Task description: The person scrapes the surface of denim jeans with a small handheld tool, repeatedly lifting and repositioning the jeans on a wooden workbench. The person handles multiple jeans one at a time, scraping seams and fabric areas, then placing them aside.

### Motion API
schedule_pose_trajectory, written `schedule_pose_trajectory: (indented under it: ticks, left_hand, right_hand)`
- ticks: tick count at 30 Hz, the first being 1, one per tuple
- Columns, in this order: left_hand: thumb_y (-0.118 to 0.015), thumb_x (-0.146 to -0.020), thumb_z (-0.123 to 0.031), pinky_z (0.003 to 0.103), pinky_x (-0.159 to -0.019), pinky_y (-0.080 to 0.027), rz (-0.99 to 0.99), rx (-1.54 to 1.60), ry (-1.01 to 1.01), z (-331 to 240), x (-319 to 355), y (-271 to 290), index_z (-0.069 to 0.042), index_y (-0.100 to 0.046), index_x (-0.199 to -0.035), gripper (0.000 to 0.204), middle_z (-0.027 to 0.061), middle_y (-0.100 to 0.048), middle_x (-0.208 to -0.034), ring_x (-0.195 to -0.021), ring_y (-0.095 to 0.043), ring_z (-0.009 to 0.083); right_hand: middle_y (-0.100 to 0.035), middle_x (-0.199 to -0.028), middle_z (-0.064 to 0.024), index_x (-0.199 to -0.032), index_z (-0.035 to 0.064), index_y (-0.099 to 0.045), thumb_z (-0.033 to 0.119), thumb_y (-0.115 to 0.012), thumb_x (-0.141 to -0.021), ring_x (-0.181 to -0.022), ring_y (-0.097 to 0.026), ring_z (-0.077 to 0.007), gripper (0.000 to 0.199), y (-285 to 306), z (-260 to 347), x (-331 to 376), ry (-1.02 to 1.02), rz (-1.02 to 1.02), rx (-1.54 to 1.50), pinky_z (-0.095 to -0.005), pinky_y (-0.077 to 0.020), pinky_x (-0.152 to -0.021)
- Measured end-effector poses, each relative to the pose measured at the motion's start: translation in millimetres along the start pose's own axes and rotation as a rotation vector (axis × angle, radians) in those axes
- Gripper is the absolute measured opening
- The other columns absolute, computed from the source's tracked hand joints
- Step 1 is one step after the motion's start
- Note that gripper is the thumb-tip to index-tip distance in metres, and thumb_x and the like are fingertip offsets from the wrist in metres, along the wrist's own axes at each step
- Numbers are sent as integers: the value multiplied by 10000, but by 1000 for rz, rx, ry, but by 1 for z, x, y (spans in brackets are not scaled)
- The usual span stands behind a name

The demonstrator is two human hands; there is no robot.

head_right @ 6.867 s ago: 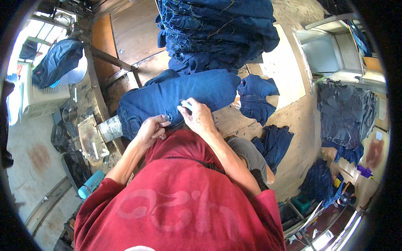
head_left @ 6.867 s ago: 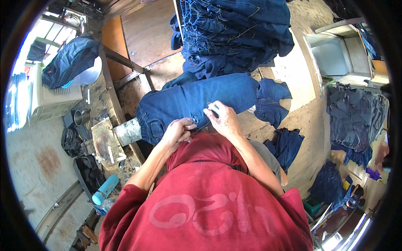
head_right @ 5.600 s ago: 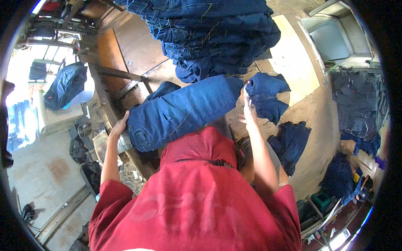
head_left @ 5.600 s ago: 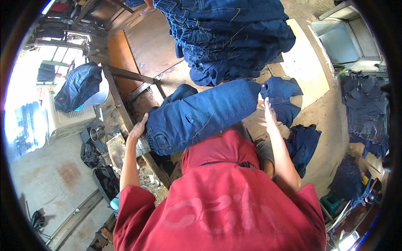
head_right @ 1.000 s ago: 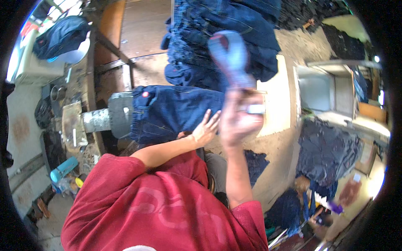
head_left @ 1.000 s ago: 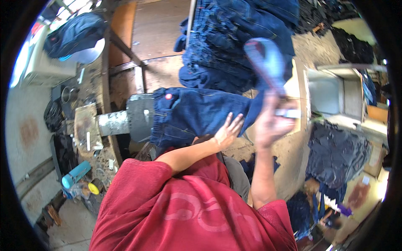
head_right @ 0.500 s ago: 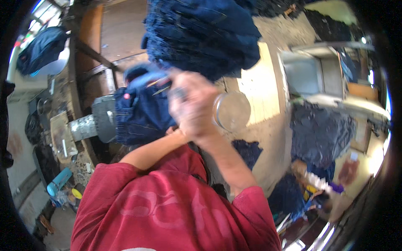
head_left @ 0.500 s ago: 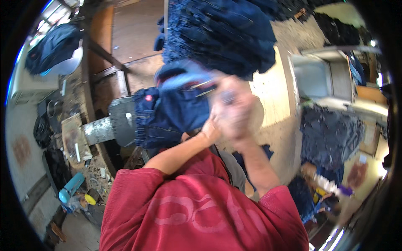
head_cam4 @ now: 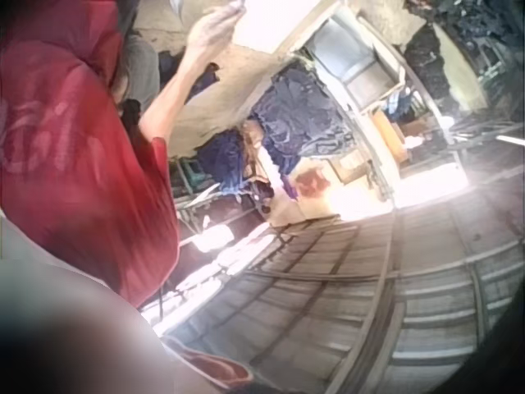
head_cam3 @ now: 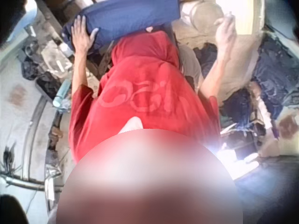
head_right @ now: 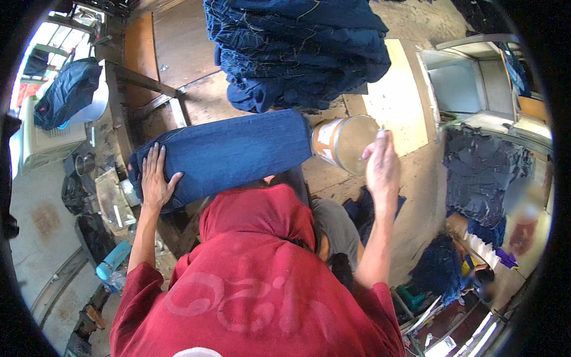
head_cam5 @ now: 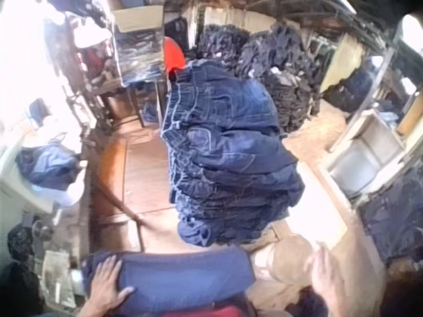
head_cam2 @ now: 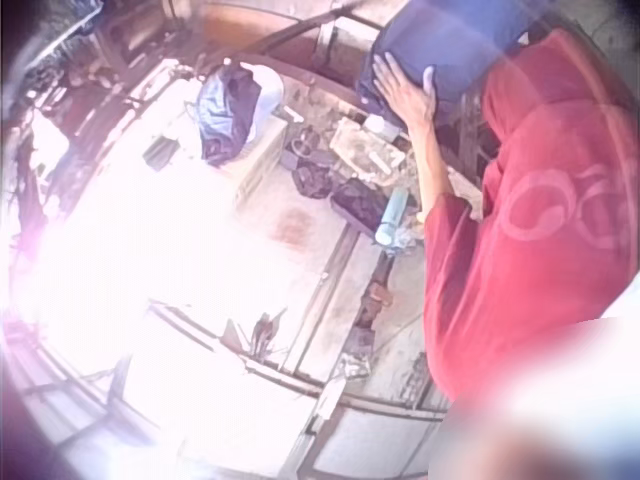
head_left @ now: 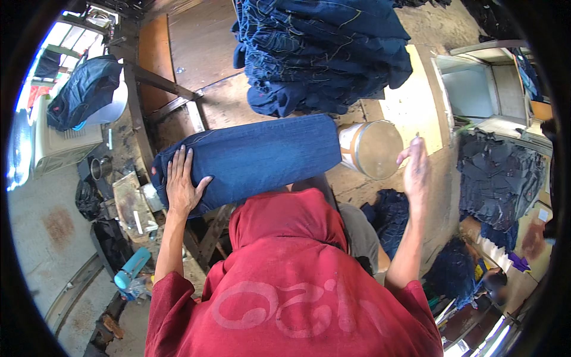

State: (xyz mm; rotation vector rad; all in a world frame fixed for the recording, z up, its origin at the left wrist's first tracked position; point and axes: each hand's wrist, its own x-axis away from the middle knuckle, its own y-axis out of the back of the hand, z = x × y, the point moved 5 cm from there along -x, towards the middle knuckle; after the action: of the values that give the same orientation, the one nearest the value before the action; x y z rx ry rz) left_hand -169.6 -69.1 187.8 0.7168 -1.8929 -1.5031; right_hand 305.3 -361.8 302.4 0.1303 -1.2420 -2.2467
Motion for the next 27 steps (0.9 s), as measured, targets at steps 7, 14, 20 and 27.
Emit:
schedule_pose_trajectory:
  ticks: [7, 14, 20, 27]
  left_hand:
    - [-733, -893, -755, 641, -1274, -282, -68, 190, -271, -153, -125, -29, 8, -538, -1527, 1010, 277, -478, -1621, -1548, -381, 507]
    - [-609, -988, -755, 511, -713, -590, 467, 418, -376, -170, -220, -129, 31, -776, -798, 826, 265, -727, -747, -759, -754, 453]
    - [-637, -986, -727, 482, -632, -588, 242, 350, -459, -167, -245, -123, -25, -806, -813, 742, 217, -697, -642, -641, -751, 389]
    - [-679, -1053, -539, 461, -515, -491, -7, 433, -502, -165, -243, -129, -77, -665, -633, 624, 160, -597, -563, -494, -614, 364]
  right_hand:
    - [-782, -886, -161, -1267, 129, -610, 290, -670, -1094, -762, -775, -393, 243, -141, 68, 89, 246, 152, -96, -496, -583, -637]
    - [-787, -841, -43, -1179, 145, -784, 183, -784, -980, -637, -731, -225, 204, -229, 104, 112, 462, -145, -76, -373, -576, -572]
    - [-681, -684, -4, -1143, 126, -803, 101, -795, -914, -551, -636, -183, 231, -269, 113, 83, 463, -154, 50, -339, -529, -526]
    - [-722, -686, -16, -1059, 127, -765, 171, -771, -928, -582, -703, -210, 139, -296, 130, 47, 340, 27, 267, -365, -580, -544]
